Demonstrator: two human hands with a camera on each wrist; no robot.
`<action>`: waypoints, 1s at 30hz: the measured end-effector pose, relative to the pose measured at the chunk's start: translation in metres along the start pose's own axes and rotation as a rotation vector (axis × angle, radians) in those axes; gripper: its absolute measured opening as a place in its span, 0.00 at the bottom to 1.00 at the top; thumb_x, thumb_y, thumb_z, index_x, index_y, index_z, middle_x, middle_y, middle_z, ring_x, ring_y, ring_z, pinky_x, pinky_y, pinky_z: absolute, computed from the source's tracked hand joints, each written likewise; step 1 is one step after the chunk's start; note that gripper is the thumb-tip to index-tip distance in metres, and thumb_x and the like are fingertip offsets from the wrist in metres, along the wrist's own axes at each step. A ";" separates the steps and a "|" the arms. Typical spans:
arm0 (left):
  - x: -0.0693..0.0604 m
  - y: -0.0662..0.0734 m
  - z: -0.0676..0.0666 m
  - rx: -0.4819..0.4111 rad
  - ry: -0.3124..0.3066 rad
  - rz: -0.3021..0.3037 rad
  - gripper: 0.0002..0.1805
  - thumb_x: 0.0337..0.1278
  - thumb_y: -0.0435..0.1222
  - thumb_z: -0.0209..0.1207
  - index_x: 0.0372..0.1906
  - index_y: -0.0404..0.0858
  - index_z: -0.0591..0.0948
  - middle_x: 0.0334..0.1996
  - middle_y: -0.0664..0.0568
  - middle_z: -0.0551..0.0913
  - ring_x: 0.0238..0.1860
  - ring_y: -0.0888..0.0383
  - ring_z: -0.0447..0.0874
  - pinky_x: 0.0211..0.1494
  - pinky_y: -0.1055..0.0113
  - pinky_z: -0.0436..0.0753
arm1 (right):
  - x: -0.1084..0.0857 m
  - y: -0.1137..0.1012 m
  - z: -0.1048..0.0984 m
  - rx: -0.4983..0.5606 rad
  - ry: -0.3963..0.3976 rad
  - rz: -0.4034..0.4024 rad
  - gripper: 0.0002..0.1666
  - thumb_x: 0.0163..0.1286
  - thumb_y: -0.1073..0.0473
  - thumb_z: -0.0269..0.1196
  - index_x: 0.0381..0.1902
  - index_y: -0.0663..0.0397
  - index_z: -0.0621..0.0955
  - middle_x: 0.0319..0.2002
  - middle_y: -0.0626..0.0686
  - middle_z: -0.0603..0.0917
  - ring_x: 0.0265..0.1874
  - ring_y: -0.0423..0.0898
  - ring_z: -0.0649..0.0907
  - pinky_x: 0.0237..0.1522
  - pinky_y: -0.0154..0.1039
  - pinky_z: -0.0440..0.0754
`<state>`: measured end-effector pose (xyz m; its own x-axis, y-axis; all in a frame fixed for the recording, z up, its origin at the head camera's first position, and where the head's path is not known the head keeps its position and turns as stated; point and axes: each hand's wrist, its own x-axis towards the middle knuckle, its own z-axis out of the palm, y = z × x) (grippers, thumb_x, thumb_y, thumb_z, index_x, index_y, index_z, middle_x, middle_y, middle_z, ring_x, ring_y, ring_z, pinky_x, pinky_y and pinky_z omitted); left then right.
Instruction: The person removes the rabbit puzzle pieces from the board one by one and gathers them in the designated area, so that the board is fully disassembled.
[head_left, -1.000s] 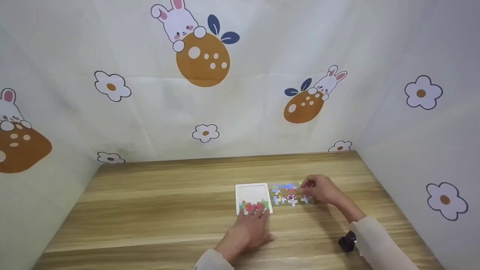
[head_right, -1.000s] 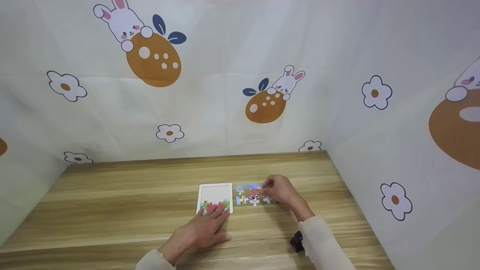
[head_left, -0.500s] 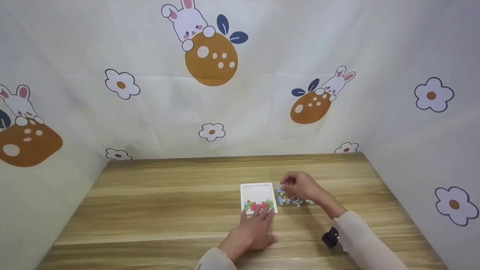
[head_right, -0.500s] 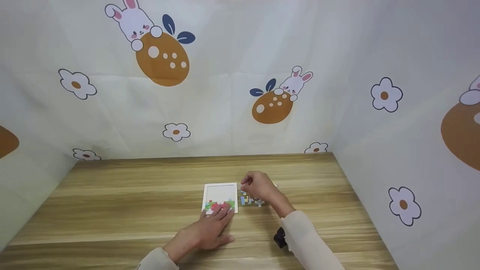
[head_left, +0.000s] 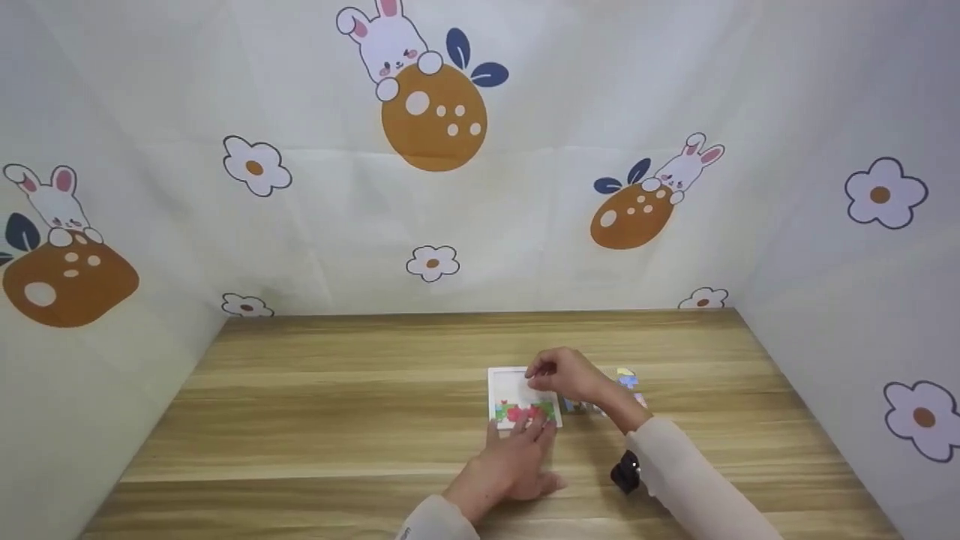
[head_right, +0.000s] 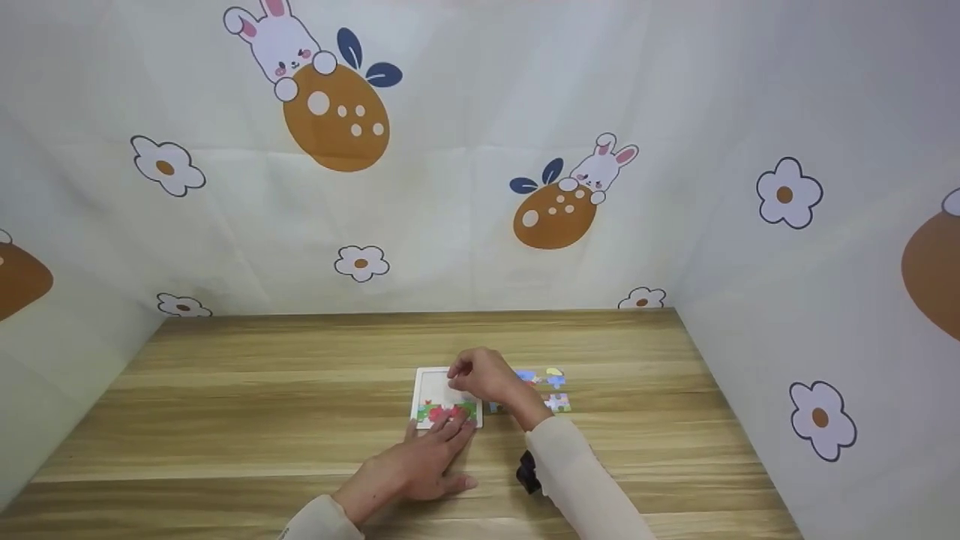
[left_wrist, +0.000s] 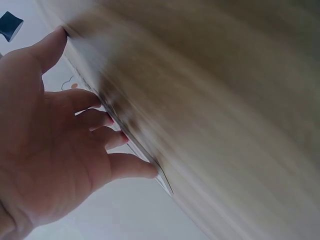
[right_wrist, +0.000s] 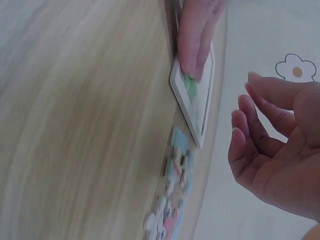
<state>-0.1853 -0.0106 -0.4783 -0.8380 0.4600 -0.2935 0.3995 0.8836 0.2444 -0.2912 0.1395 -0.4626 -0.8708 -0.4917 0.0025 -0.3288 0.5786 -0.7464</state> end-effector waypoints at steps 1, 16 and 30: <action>0.000 0.000 0.000 -0.003 -0.005 -0.004 0.44 0.64 0.62 0.56 0.79 0.48 0.58 0.81 0.53 0.54 0.82 0.51 0.48 0.77 0.32 0.54 | 0.002 0.000 0.002 0.006 -0.006 -0.010 0.06 0.68 0.65 0.66 0.40 0.62 0.86 0.37 0.54 0.87 0.35 0.41 0.80 0.40 0.32 0.79; 0.001 0.002 -0.002 0.015 -0.036 -0.033 0.45 0.64 0.63 0.55 0.80 0.49 0.57 0.81 0.56 0.53 0.82 0.54 0.47 0.76 0.31 0.54 | 0.018 0.002 0.024 0.092 -0.111 -0.022 0.06 0.67 0.67 0.65 0.40 0.63 0.87 0.39 0.59 0.89 0.34 0.40 0.81 0.38 0.32 0.81; 0.000 0.001 0.000 0.012 -0.019 -0.022 0.45 0.64 0.62 0.56 0.79 0.49 0.57 0.82 0.56 0.51 0.83 0.55 0.44 0.76 0.31 0.54 | 0.022 0.003 0.031 0.088 -0.209 -0.020 0.06 0.67 0.71 0.64 0.39 0.67 0.87 0.31 0.59 0.87 0.21 0.38 0.80 0.25 0.30 0.80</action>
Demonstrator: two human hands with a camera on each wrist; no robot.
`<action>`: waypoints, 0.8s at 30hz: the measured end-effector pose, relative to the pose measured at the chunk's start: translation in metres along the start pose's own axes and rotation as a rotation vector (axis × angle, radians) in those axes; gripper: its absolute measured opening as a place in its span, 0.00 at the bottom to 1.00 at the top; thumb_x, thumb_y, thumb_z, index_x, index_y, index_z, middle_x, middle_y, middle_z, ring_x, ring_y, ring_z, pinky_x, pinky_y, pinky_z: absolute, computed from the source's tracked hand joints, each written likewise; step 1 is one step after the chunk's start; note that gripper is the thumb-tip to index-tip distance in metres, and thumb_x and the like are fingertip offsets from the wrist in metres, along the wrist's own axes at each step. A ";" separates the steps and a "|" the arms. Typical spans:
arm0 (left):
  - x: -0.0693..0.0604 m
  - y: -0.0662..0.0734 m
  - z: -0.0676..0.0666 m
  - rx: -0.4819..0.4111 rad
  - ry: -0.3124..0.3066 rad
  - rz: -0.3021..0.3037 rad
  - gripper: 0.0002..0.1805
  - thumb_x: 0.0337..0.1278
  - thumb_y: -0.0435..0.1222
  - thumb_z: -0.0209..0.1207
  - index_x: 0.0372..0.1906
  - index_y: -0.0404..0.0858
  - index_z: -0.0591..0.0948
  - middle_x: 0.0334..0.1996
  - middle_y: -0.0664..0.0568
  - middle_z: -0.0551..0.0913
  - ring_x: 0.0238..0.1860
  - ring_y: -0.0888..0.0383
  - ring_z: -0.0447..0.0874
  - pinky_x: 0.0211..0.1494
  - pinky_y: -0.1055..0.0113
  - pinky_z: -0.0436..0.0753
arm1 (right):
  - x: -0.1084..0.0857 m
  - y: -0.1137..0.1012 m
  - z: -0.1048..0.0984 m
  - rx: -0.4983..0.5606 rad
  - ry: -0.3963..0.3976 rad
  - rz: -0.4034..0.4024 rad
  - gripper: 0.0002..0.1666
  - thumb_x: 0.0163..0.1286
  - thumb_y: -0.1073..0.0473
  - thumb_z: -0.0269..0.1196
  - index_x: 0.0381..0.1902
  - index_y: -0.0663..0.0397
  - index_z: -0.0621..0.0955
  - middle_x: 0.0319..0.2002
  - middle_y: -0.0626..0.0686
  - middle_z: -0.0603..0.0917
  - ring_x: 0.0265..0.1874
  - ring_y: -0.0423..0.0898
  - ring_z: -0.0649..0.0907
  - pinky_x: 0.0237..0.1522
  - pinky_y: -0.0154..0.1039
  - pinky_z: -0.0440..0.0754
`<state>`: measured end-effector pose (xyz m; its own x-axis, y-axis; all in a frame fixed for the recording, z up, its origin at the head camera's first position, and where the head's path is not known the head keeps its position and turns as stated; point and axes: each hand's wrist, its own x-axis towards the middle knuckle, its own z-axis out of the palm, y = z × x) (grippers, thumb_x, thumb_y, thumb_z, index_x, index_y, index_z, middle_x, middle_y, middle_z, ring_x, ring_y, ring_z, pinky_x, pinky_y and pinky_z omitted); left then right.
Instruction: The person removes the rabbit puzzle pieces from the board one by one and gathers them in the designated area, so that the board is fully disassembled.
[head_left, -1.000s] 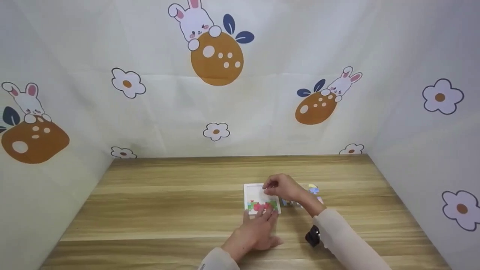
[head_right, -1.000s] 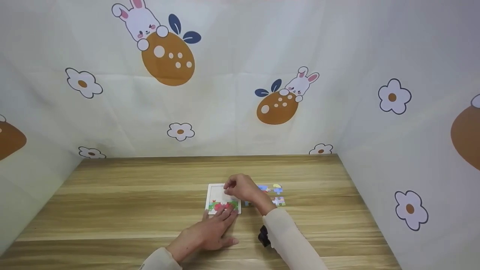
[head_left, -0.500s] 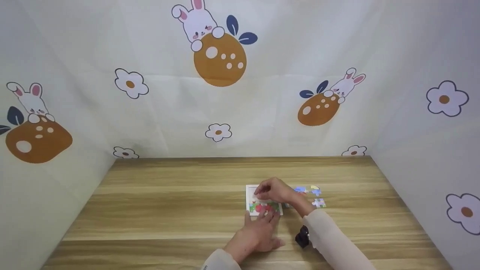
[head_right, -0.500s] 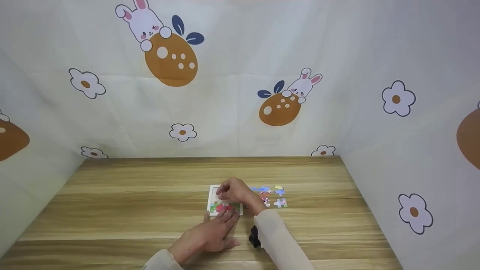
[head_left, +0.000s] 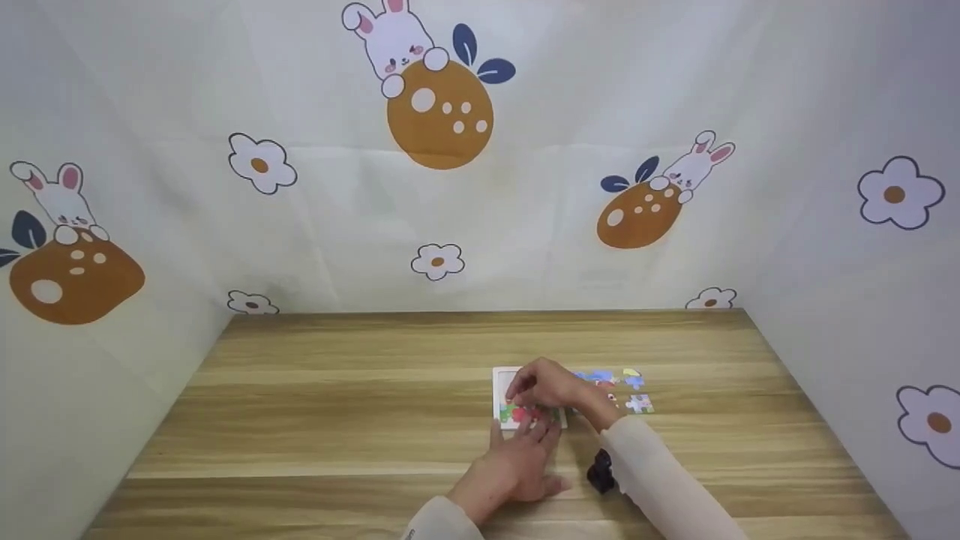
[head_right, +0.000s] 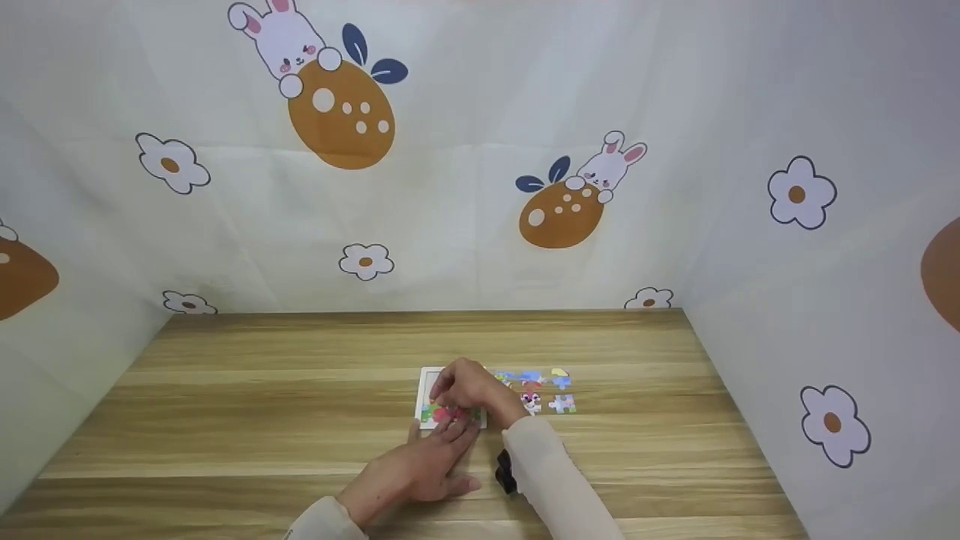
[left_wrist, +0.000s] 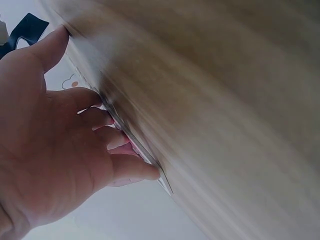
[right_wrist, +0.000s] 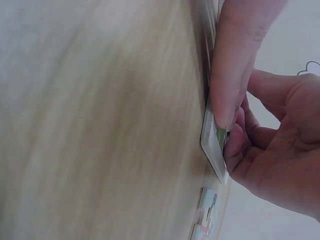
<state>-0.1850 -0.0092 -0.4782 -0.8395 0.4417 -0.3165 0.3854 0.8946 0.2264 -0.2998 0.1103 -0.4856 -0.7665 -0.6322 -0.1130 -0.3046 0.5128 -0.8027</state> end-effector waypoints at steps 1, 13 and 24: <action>0.000 0.000 0.000 0.000 -0.002 0.000 0.45 0.64 0.62 0.56 0.80 0.49 0.57 0.82 0.56 0.51 0.83 0.55 0.44 0.76 0.31 0.54 | 0.000 0.000 0.000 0.008 -0.004 0.002 0.06 0.67 0.71 0.63 0.38 0.67 0.87 0.31 0.59 0.87 0.21 0.38 0.80 0.25 0.29 0.80; -0.001 0.000 0.001 0.004 0.015 0.004 0.45 0.64 0.61 0.56 0.79 0.48 0.58 0.81 0.56 0.53 0.82 0.54 0.47 0.76 0.32 0.55 | -0.002 0.002 0.000 0.102 0.010 -0.002 0.07 0.65 0.68 0.67 0.38 0.69 0.84 0.32 0.62 0.88 0.24 0.39 0.81 0.27 0.31 0.80; 0.000 -0.001 0.001 -0.037 0.010 0.002 0.46 0.62 0.61 0.58 0.79 0.48 0.57 0.82 0.55 0.52 0.83 0.53 0.45 0.76 0.31 0.53 | -0.009 -0.006 -0.013 0.137 0.080 0.028 0.03 0.66 0.70 0.65 0.38 0.63 0.83 0.36 0.58 0.88 0.33 0.41 0.86 0.40 0.37 0.85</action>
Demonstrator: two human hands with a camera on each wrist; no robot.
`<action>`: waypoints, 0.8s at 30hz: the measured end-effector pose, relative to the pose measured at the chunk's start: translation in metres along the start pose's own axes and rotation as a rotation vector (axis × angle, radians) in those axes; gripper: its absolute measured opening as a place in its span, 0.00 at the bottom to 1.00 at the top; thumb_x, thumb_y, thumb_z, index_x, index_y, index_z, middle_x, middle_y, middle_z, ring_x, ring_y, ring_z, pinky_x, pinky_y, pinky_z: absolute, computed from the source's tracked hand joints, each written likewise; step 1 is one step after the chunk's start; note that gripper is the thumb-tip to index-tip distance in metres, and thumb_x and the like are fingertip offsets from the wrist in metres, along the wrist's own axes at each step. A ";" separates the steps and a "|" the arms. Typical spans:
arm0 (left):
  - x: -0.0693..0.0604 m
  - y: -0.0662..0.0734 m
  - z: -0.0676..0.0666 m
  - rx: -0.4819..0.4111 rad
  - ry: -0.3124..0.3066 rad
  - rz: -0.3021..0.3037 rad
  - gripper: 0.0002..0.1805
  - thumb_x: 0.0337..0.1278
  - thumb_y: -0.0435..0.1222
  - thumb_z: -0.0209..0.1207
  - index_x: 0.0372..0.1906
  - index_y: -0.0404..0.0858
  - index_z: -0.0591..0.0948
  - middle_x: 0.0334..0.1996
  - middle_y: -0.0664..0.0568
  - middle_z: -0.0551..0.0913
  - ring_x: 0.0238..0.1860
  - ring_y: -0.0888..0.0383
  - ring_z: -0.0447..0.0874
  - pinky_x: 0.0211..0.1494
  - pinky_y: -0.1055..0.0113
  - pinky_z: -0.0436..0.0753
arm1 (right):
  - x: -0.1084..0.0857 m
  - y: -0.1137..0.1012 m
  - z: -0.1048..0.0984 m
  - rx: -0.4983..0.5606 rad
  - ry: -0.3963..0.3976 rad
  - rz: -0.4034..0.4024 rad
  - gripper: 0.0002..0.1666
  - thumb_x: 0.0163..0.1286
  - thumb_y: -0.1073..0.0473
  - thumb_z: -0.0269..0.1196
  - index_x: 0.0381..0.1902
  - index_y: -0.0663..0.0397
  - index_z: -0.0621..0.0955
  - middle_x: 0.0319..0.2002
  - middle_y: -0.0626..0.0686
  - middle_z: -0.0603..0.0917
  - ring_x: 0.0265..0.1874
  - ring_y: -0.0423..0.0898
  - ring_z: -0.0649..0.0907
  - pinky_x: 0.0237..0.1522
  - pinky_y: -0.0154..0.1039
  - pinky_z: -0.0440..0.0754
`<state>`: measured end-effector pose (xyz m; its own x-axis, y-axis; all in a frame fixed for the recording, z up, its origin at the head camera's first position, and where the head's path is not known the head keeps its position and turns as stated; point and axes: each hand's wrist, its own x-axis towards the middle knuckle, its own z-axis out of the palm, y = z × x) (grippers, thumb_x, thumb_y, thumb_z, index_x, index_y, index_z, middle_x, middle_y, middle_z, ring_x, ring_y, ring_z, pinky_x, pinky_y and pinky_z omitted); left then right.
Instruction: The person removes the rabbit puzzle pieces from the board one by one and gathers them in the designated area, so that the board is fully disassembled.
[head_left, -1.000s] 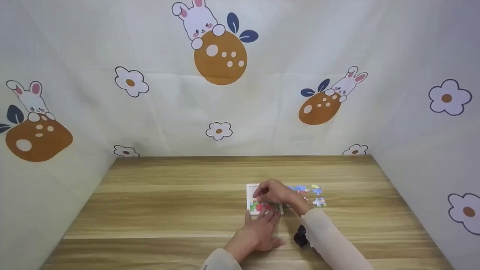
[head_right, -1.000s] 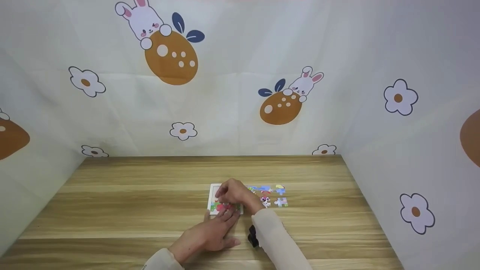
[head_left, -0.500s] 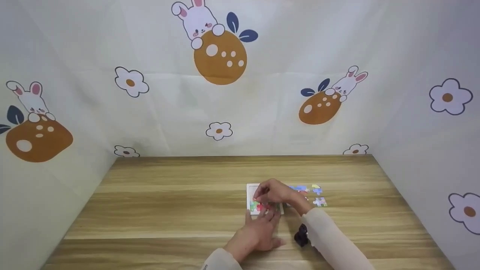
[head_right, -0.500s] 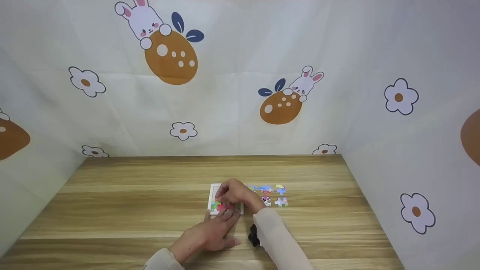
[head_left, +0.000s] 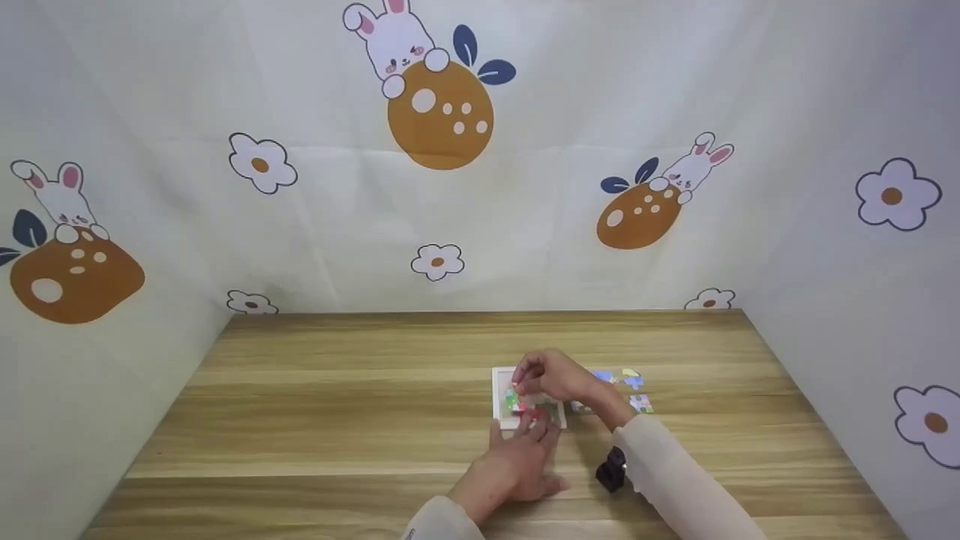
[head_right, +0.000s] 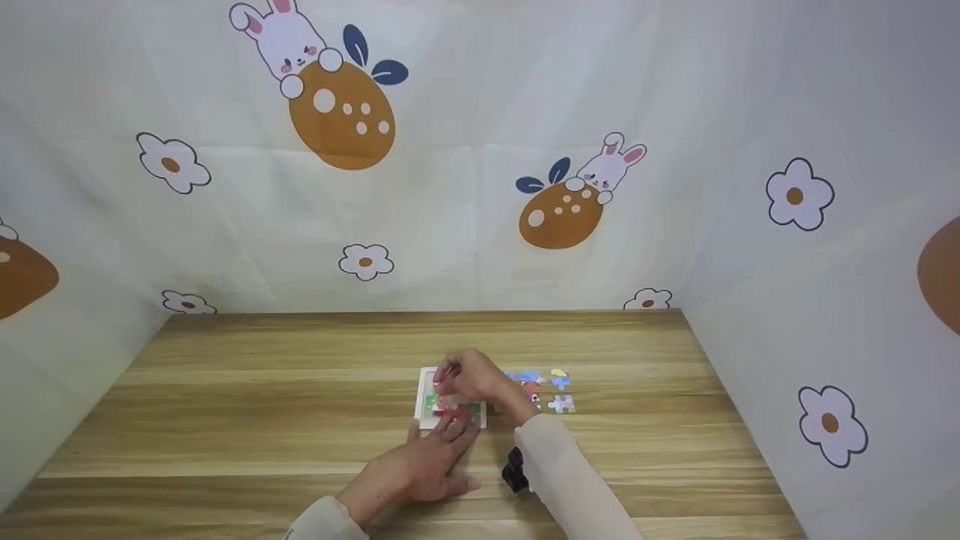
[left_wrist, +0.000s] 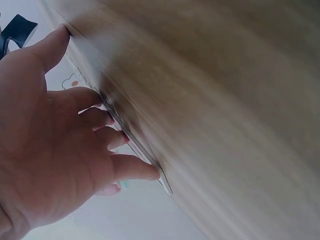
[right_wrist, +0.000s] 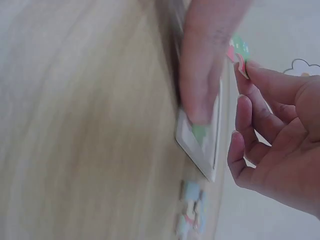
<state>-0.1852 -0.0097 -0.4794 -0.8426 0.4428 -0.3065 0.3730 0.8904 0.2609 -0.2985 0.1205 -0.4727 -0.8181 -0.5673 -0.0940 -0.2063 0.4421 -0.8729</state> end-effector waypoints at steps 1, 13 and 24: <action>0.000 0.000 0.000 -0.004 0.002 0.002 0.46 0.62 0.61 0.58 0.79 0.48 0.57 0.82 0.55 0.52 0.83 0.53 0.45 0.76 0.31 0.53 | -0.002 0.000 -0.003 -0.007 0.017 -0.002 0.03 0.67 0.70 0.65 0.38 0.63 0.83 0.36 0.58 0.88 0.34 0.40 0.85 0.41 0.38 0.85; 0.002 -0.001 -0.001 -0.013 -0.023 -0.012 0.46 0.62 0.62 0.57 0.80 0.50 0.56 0.82 0.55 0.49 0.83 0.51 0.44 0.78 0.33 0.50 | -0.047 0.007 -0.044 -0.062 0.134 -0.040 0.06 0.68 0.67 0.65 0.41 0.66 0.83 0.37 0.61 0.86 0.34 0.41 0.82 0.39 0.36 0.84; 0.000 0.000 -0.003 0.008 -0.018 0.006 0.46 0.63 0.61 0.57 0.80 0.47 0.56 0.82 0.53 0.51 0.83 0.50 0.44 0.78 0.32 0.52 | -0.072 0.026 -0.050 -0.064 0.086 -0.030 0.06 0.65 0.70 0.66 0.39 0.69 0.82 0.37 0.63 0.86 0.34 0.41 0.82 0.36 0.27 0.81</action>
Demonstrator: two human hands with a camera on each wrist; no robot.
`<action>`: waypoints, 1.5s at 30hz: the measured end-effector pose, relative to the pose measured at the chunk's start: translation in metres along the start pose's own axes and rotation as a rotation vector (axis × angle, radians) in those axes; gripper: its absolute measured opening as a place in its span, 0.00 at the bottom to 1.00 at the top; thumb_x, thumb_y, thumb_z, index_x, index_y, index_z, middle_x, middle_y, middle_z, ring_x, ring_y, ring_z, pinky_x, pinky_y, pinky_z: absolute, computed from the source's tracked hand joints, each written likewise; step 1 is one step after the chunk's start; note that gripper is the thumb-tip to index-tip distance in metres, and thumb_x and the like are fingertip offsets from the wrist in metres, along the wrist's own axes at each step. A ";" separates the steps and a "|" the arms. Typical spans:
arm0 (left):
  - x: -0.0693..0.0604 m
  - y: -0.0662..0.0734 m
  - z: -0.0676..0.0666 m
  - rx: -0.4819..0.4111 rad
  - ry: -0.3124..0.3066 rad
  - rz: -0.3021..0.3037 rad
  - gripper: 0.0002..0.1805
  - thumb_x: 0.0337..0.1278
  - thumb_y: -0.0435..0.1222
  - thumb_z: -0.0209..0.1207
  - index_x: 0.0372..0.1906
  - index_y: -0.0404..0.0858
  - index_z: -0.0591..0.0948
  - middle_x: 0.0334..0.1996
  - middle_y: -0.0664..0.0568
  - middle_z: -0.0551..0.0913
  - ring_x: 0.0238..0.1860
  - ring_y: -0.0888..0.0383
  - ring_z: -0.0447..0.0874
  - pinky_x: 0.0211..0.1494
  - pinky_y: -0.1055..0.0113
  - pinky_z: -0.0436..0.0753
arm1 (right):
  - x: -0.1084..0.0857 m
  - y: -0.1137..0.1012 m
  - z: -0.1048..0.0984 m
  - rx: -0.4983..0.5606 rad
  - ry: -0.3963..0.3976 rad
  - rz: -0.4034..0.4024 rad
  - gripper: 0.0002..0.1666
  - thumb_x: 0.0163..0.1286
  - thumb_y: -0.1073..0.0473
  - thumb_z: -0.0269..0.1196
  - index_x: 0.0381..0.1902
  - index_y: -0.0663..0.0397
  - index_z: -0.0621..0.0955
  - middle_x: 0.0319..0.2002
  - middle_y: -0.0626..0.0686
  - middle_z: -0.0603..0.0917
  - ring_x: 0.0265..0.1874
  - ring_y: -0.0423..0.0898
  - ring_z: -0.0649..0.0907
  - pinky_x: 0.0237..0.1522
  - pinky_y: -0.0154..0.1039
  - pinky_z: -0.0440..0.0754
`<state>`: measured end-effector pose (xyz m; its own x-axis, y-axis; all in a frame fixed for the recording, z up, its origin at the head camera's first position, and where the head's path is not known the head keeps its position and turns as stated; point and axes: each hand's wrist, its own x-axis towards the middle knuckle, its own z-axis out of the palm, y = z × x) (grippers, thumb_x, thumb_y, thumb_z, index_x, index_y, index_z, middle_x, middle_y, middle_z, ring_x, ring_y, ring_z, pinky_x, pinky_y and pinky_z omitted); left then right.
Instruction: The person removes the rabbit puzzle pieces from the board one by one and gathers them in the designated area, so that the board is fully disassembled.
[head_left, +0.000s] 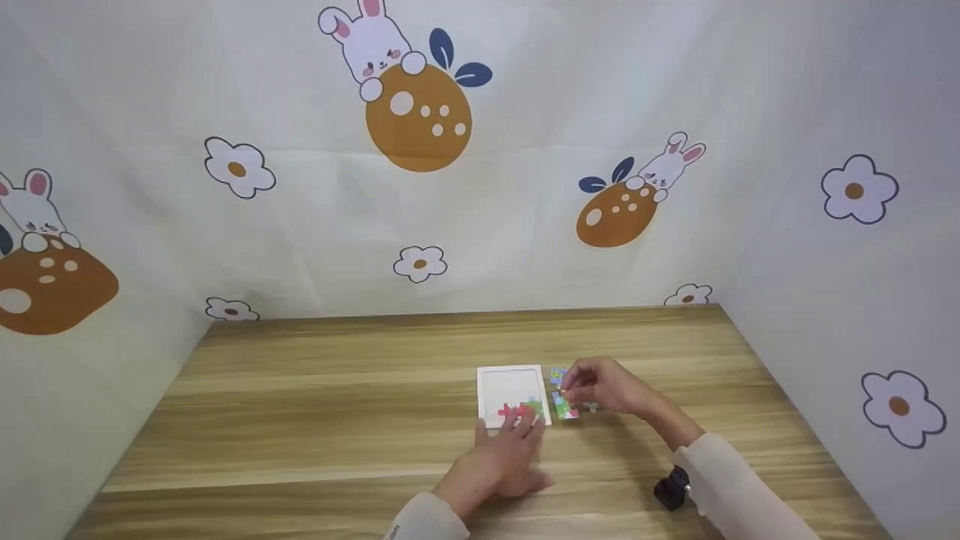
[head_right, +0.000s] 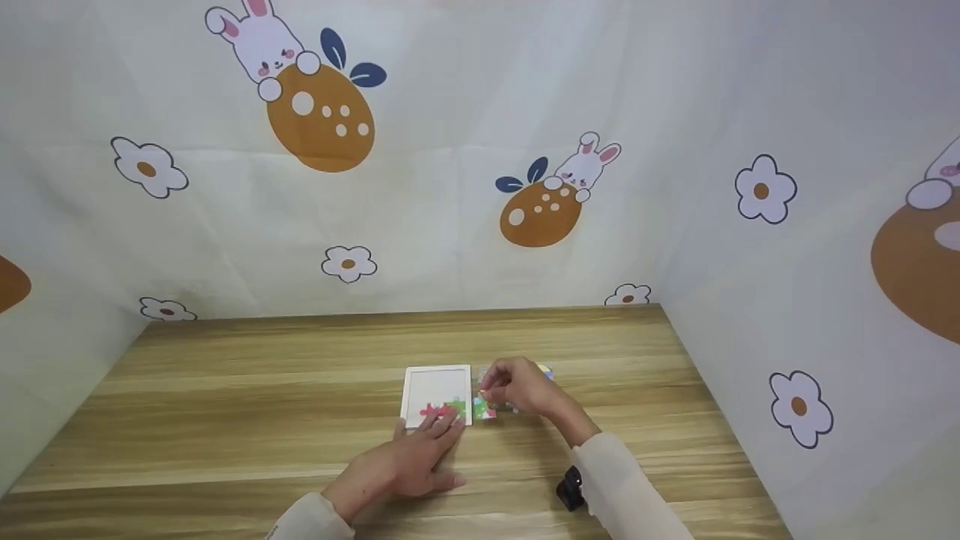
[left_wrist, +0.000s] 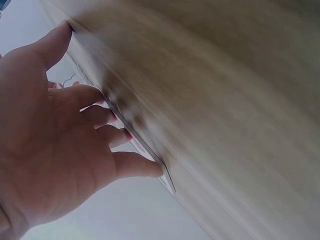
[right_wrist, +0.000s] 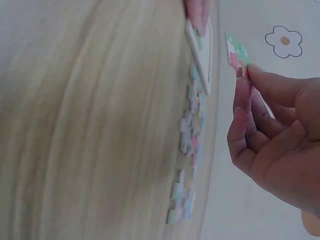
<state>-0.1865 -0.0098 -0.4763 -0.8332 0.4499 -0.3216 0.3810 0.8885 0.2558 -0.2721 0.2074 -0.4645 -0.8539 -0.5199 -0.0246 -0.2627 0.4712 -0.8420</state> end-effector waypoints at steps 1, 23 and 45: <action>0.000 0.000 0.000 0.006 0.001 0.003 0.46 0.63 0.61 0.57 0.80 0.47 0.56 0.82 0.53 0.51 0.83 0.50 0.44 0.78 0.32 0.52 | -0.001 0.001 0.001 0.001 -0.009 0.001 0.07 0.64 0.70 0.67 0.39 0.69 0.82 0.37 0.63 0.86 0.34 0.41 0.82 0.36 0.27 0.81; -0.006 0.000 0.002 0.040 0.102 0.069 0.40 0.64 0.57 0.59 0.77 0.47 0.63 0.80 0.48 0.57 0.80 0.42 0.54 0.72 0.27 0.60 | -0.013 0.015 0.019 -0.225 0.011 -0.052 0.09 0.54 0.69 0.74 0.33 0.63 0.84 0.33 0.55 0.84 0.33 0.40 0.82 0.35 0.28 0.81; -0.002 0.003 0.007 0.076 0.053 0.129 0.40 0.67 0.58 0.54 0.79 0.52 0.58 0.81 0.56 0.52 0.82 0.52 0.50 0.76 0.31 0.55 | 0.013 -0.010 0.016 -0.235 0.068 0.034 0.04 0.65 0.65 0.68 0.37 0.60 0.85 0.33 0.52 0.87 0.33 0.40 0.81 0.37 0.31 0.79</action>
<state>-0.1809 -0.0070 -0.4814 -0.7944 0.5573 -0.2414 0.5140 0.8287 0.2216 -0.2731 0.1842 -0.4648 -0.8902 -0.4555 -0.0076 -0.3238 0.6444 -0.6927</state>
